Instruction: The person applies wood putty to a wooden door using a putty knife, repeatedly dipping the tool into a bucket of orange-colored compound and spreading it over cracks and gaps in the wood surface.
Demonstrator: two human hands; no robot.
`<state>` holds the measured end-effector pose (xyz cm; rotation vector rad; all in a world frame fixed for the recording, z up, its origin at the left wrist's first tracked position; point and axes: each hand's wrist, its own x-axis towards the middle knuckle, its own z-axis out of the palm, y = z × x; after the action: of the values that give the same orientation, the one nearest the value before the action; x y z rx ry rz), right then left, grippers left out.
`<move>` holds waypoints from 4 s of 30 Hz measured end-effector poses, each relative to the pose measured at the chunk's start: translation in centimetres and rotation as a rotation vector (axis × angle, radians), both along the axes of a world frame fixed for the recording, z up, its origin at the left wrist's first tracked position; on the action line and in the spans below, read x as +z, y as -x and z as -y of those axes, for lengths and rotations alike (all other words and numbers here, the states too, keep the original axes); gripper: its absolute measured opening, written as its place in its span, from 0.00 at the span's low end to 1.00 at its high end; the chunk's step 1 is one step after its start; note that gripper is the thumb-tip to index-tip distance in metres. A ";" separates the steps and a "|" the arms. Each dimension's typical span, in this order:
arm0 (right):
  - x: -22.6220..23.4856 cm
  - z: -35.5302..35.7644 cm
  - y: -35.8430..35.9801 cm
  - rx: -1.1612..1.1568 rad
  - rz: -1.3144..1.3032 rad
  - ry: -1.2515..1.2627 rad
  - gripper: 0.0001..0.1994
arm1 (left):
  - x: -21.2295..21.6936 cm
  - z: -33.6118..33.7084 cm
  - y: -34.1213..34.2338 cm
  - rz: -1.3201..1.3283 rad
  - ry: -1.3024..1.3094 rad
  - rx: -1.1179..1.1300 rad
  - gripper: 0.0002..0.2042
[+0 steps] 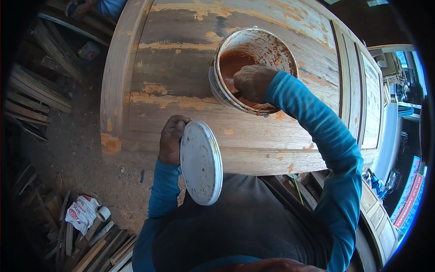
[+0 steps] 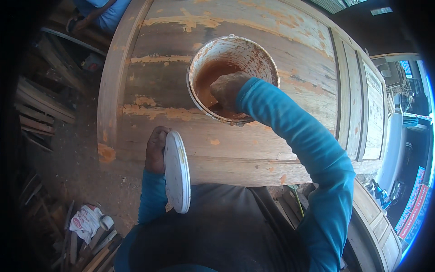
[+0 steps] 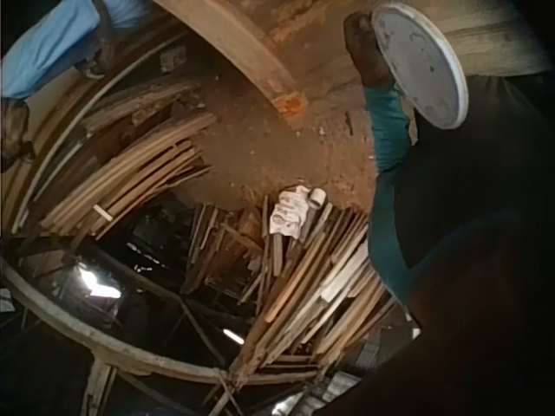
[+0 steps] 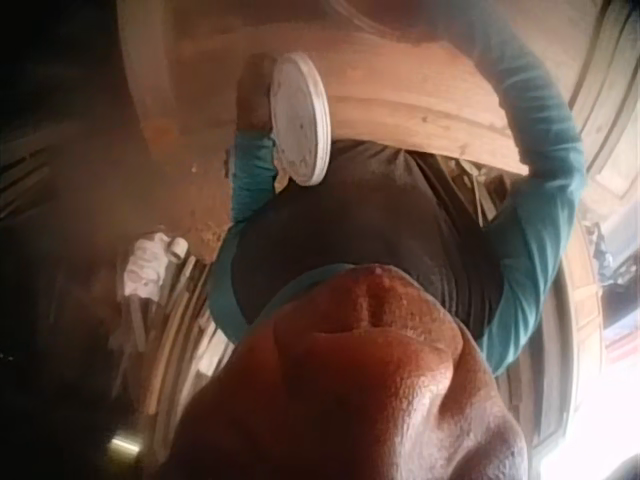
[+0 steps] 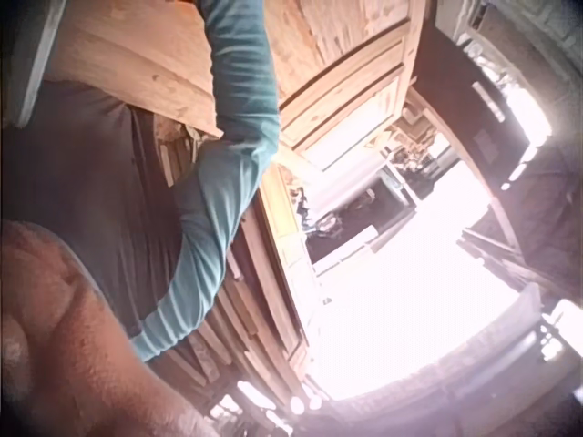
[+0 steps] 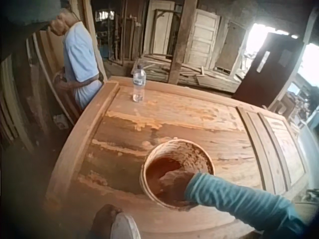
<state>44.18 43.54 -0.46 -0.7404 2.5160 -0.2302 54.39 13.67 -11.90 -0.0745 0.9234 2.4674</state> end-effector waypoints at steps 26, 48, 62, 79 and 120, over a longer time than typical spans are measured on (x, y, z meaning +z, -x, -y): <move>9.6 -5.4 -12.1 -0.931 0.017 0.757 0.10 | 3.9 -0.3 7.4 -0.308 -0.151 0.059 0.20; -8.5 -18.2 -17.8 -1.647 -0.247 1.391 0.15 | 12.3 -14.8 16.2 -0.651 0.770 -0.032 0.16; -9.8 -17.9 -11.2 -1.186 -0.420 -0.064 0.17 | 12.4 -15.2 16.2 -0.698 0.890 -0.073 0.16; -10.6 -20.3 -10.9 -1.155 -0.456 -0.069 0.14 | 12.2 -15.3 16.7 -0.710 0.840 -0.076 0.15; -7.6 -34.0 -12.6 -0.776 -0.422 -0.269 0.18 | 11.4 -15.1 16.6 -0.686 0.782 -0.048 0.15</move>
<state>56.79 77.55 -8.03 0.3614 3.0387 0.0170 37.77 28.73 -0.50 0.5495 2.0952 1.9402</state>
